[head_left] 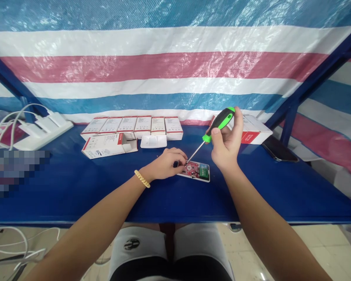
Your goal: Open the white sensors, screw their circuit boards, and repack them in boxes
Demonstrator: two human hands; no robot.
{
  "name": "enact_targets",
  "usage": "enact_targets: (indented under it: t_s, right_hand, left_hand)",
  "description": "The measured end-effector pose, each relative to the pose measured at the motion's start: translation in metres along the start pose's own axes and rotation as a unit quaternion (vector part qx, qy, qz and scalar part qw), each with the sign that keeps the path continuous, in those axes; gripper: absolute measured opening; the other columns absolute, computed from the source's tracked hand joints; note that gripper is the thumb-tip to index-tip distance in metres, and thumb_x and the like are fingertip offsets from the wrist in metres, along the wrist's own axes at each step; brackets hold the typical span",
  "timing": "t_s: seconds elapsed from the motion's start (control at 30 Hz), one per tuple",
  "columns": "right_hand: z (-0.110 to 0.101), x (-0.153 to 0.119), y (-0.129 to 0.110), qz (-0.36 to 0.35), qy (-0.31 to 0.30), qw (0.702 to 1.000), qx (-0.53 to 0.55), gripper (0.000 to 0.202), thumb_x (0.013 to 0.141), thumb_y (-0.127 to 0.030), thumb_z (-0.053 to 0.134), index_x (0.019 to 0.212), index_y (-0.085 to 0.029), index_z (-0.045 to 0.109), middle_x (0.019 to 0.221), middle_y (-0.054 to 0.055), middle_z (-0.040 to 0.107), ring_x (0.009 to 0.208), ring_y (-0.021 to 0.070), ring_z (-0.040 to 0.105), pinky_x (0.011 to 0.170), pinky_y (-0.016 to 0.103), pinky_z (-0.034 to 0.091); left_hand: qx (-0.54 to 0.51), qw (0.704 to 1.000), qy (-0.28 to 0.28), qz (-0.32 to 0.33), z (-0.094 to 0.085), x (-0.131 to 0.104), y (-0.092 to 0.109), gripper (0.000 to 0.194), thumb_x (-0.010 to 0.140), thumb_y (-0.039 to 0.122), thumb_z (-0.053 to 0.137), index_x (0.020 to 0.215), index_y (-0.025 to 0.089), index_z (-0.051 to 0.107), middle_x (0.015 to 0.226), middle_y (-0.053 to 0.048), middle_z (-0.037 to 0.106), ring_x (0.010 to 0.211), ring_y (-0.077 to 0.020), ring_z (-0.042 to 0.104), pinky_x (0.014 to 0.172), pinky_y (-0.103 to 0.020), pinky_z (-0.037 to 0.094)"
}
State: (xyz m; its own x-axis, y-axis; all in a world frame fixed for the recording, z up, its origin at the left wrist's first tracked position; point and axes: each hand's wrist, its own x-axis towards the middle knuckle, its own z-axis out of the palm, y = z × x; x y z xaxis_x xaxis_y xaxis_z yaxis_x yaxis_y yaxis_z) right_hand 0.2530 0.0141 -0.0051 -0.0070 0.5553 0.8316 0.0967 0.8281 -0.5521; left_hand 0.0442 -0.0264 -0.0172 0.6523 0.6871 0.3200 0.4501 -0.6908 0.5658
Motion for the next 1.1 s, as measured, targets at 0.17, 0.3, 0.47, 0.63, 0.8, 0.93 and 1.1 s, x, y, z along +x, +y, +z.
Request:
enact_targets:
  t_s: [0.17,0.3,0.47,0.63,0.8,0.93,1.1]
  right_hand:
    - [0.0005,0.0010,-0.0001,-0.013,0.007,1.000,0.008,0.068,0.095,-0.046,0.053,0.152,-0.048,0.016,0.128,0.006,0.063,0.090,0.0242,0.072,0.063,0.045,0.066]
    - [0.0003,0.0015,-0.0010,-0.013,0.005,1.000,0.012,0.069,0.095,-0.048,0.052,0.152,-0.049,0.014,0.132,0.006,0.061,0.094,0.0246,0.072,0.065,0.045,0.066]
    - [0.0003,0.0019,-0.0018,-0.013,0.010,1.000,0.004,0.068,0.096,-0.047,0.052,0.152,-0.049,0.014,0.126,0.006,0.063,0.098,0.0261,0.071,0.062,0.044,0.066]
    - [-0.0002,0.0019,-0.0009,-0.009,0.012,1.000,0.001,0.068,0.095,-0.048,0.052,0.152,-0.048,0.014,0.120,0.006,0.065,0.097,0.0258,0.071,0.061,0.043,0.066]
    - [0.0000,0.0017,-0.0014,0.004,0.013,1.000,-0.001,0.070,0.094,-0.051,0.052,0.152,-0.047,0.013,0.120,0.007,0.065,0.099,0.0267,0.071,0.063,0.044,0.066]
    - [0.0004,0.0022,-0.0017,0.003,0.008,1.000,0.008,0.071,0.094,-0.053,0.053,0.152,-0.050,0.012,0.130,0.007,0.062,0.108,0.0291,0.069,0.070,0.049,0.065]
    - [0.0000,0.0027,-0.0008,-0.012,-0.001,1.000,0.004,0.072,0.094,-0.053,0.051,0.152,-0.053,0.009,0.131,0.006,0.061,0.113,0.0317,0.067,0.068,0.050,0.065]
  left_hand:
    - [-0.002,1.000,0.004,0.008,-0.0004,0.0006,0.0003,0.007,0.086,0.023,0.064,0.082,0.018,0.065,0.106,-0.005,0.069,0.100,-0.0188,0.062,0.092,-0.036,0.042]
    - [-0.001,1.000,0.003,0.009,-0.0005,0.0008,0.0022,0.010,0.086,0.028,0.065,0.087,0.018,0.066,0.106,-0.006,0.069,0.100,-0.0200,0.062,0.090,-0.036,0.043]
    - [-0.006,1.000,0.005,0.007,0.0000,0.0012,0.0017,0.014,0.088,0.031,0.065,0.085,0.018,0.065,0.105,-0.006,0.069,0.100,-0.0199,0.063,0.089,-0.036,0.043]
    - [-0.005,1.000,0.015,0.008,-0.0001,0.0012,0.0005,0.014,0.087,0.029,0.065,0.079,0.018,0.062,0.103,-0.005,0.069,0.097,-0.0185,0.063,0.088,-0.035,0.043]
    - [0.006,1.000,0.010,0.009,-0.0006,0.0011,0.0008,0.012,0.086,0.026,0.063,0.078,0.019,0.060,0.101,-0.005,0.070,0.096,-0.0182,0.063,0.089,-0.035,0.043]
    - [0.008,1.000,0.006,0.002,-0.0006,0.0013,0.0025,0.014,0.086,0.027,0.061,0.076,0.018,0.059,0.099,-0.005,0.070,0.094,-0.0182,0.064,0.089,-0.035,0.043]
    - [0.007,1.000,0.009,-0.001,-0.0010,0.0015,0.0039,0.015,0.087,0.029,0.059,0.076,0.019,0.060,0.098,-0.005,0.069,0.092,-0.0184,0.063,0.087,-0.036,0.043]
